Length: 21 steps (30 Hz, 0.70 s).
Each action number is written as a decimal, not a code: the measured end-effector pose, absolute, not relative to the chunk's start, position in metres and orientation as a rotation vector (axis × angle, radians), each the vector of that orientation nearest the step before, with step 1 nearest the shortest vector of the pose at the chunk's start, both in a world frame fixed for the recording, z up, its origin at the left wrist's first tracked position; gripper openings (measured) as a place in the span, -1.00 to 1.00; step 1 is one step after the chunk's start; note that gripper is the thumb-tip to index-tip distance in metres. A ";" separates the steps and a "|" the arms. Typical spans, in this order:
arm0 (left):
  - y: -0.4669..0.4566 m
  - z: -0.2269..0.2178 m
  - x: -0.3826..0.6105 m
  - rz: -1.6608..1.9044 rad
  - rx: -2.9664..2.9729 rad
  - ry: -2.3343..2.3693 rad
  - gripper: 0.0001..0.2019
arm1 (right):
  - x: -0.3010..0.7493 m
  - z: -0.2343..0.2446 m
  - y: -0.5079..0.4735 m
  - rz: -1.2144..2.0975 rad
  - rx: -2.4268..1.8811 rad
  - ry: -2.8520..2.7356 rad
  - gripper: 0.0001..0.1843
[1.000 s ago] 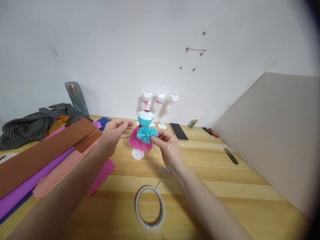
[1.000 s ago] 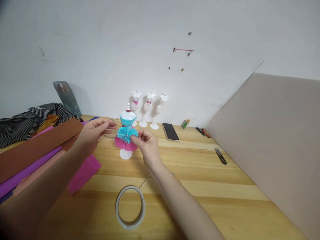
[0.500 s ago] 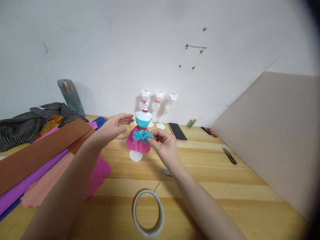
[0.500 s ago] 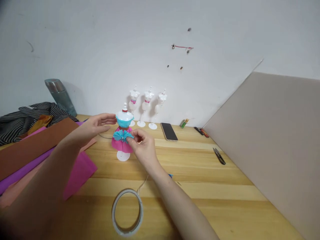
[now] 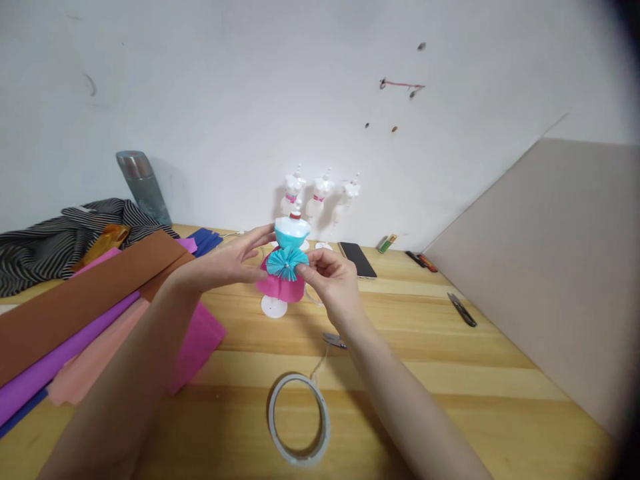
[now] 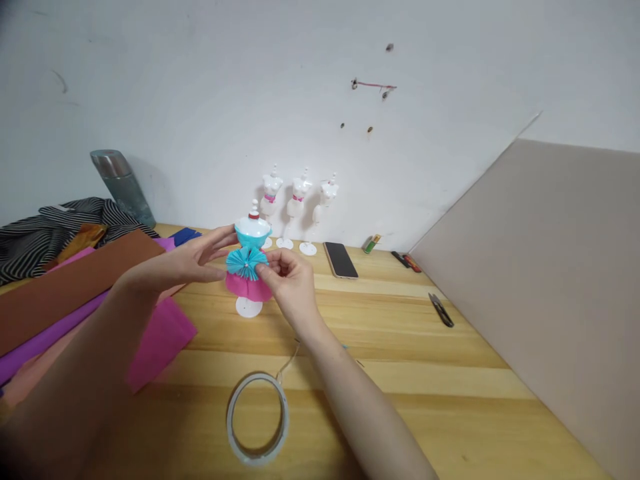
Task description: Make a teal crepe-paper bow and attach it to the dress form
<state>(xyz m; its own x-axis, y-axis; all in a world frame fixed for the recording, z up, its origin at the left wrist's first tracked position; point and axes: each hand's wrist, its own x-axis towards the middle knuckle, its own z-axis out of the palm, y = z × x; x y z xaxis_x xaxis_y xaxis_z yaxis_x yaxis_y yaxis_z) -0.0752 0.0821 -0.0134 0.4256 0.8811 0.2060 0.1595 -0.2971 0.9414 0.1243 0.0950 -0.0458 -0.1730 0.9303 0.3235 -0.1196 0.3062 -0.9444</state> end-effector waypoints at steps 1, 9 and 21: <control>0.082 -0.014 -0.075 0.960 1.735 0.907 -0.27 | 0.124 -0.046 0.095 1.134 -0.811 -1.410 -0.87; 0.090 -0.022 -0.071 0.949 1.747 0.877 -0.36 | 0.123 -0.049 0.099 1.058 -0.831 -1.422 -0.84; 0.095 -0.026 -0.068 1.016 1.731 0.888 -0.59 | 0.123 -0.050 0.102 1.027 -0.813 -1.453 -0.85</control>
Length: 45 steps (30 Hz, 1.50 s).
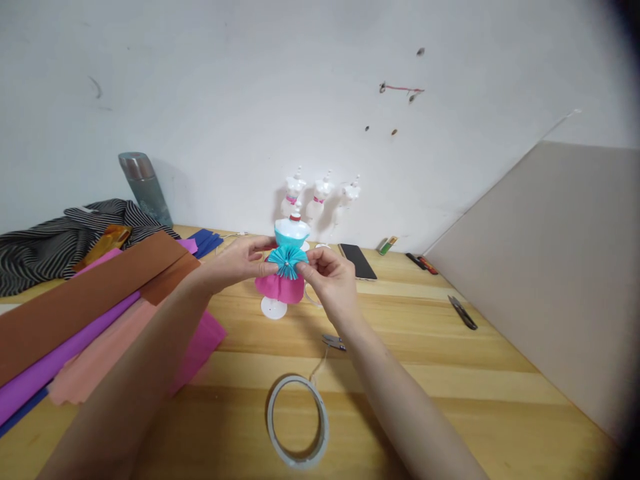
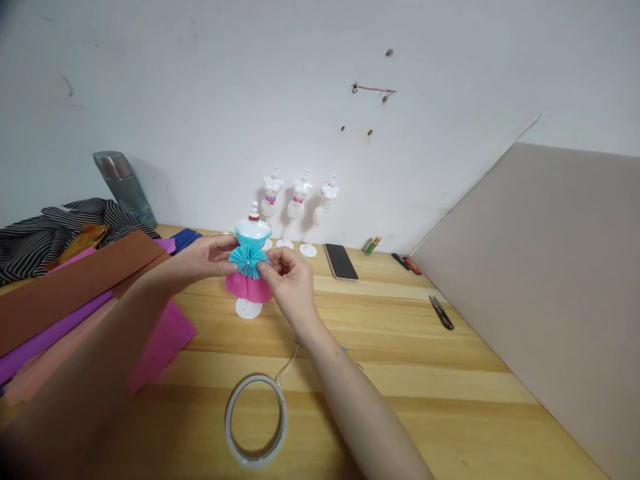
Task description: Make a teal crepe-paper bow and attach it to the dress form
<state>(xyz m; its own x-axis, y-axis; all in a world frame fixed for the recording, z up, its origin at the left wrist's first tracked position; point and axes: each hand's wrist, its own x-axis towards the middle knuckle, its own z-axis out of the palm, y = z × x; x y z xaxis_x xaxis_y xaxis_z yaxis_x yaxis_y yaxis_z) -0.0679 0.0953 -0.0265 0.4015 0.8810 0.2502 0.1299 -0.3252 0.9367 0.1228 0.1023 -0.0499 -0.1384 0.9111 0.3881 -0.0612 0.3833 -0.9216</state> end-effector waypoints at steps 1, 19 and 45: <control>0.096 -0.027 -0.067 1.015 1.728 0.873 -0.59 | 0.123 -0.050 0.103 1.022 -0.808 -1.454 -0.86; 0.096 -0.025 -0.062 1.007 1.703 0.813 -0.71 | 0.123 -0.053 0.104 0.883 -0.834 -1.552 -0.93; 0.104 -0.036 -0.067 0.993 1.738 0.815 -0.68 | 0.124 -0.054 0.105 0.845 -0.815 -1.537 -0.94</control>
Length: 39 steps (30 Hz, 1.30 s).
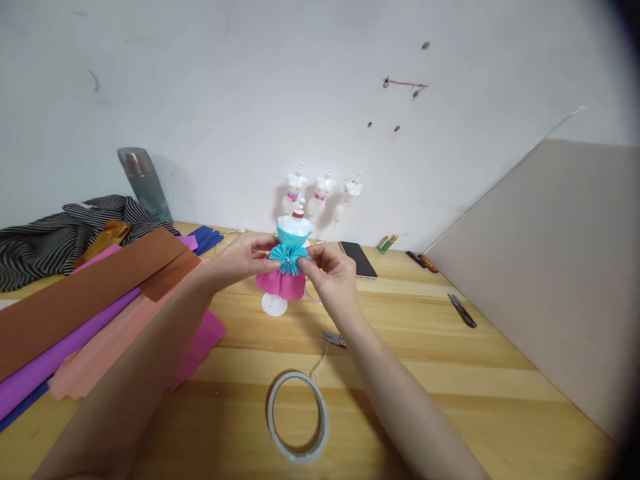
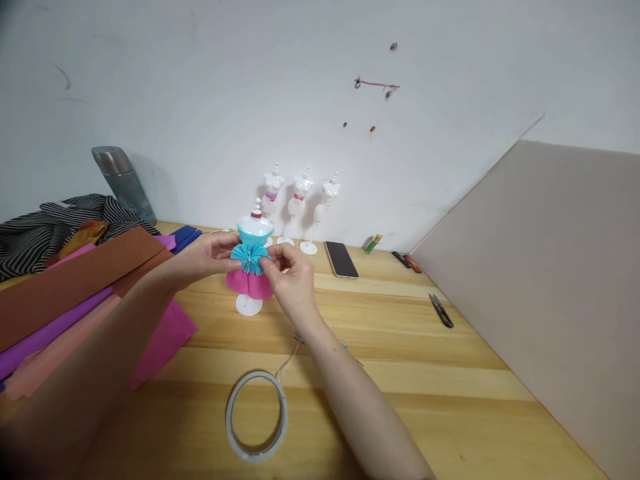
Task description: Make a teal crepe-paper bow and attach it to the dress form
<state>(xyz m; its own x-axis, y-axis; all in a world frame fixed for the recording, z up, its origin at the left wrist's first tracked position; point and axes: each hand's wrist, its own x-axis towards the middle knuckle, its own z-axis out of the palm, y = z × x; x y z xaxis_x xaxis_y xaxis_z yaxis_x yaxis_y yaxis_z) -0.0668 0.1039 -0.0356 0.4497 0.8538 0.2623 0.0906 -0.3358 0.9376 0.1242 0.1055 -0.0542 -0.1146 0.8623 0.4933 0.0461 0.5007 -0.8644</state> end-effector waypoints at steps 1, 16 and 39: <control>0.104 -0.035 -0.066 1.004 1.728 0.817 -0.70 | 0.124 -0.055 0.106 0.850 -0.815 -1.534 -0.93; 0.103 -0.035 -0.060 1.084 1.696 0.831 -0.75 | 0.124 -0.052 0.102 0.551 -0.843 -1.674 -0.93; 0.100 -0.036 -0.053 1.115 1.747 0.890 -0.75 | 0.125 -0.055 0.107 0.394 -0.908 -1.671 -0.86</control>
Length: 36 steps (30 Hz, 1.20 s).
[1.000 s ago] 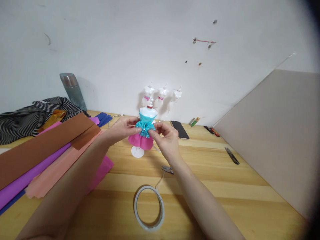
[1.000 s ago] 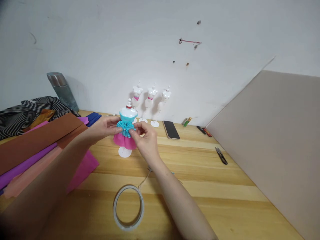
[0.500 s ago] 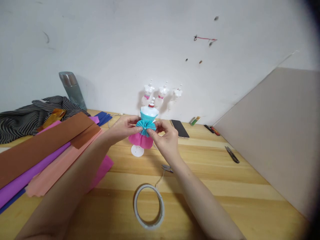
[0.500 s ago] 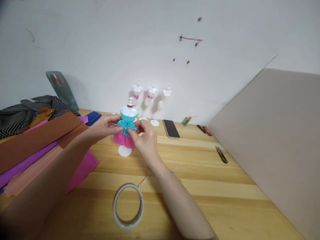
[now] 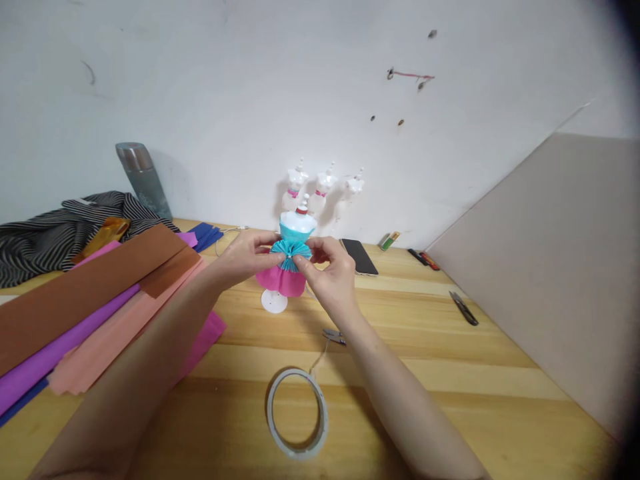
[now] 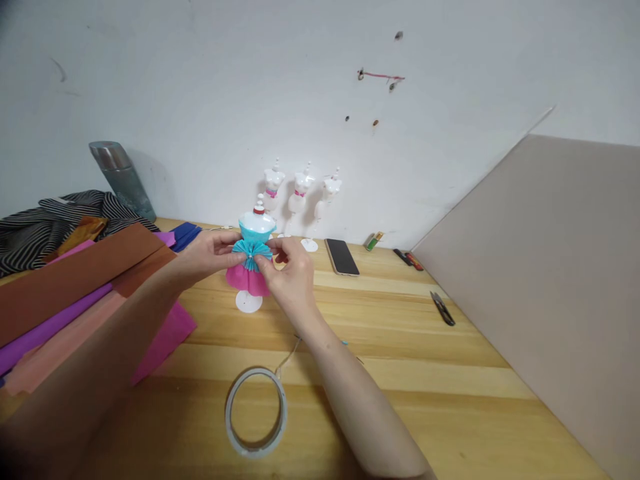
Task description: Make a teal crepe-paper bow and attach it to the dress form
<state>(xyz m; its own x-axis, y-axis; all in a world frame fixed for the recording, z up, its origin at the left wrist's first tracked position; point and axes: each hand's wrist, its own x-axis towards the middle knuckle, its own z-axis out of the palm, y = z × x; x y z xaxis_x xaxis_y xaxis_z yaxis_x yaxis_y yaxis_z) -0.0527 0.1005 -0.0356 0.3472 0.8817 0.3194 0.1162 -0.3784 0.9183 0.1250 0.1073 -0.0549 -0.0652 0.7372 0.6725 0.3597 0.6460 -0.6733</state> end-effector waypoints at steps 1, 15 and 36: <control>0.100 -0.036 -0.052 1.124 1.748 0.896 -0.76 | 0.125 -0.055 0.108 0.392 -0.909 -1.677 -0.86; 0.103 -0.042 -0.049 1.185 1.689 0.942 -0.77 | 0.126 -0.056 0.112 0.424 -0.915 -1.706 -0.81; 0.099 -0.039 -0.041 1.294 1.729 1.088 -0.83 | 0.127 -0.056 0.112 0.325 -0.856 -1.800 -0.89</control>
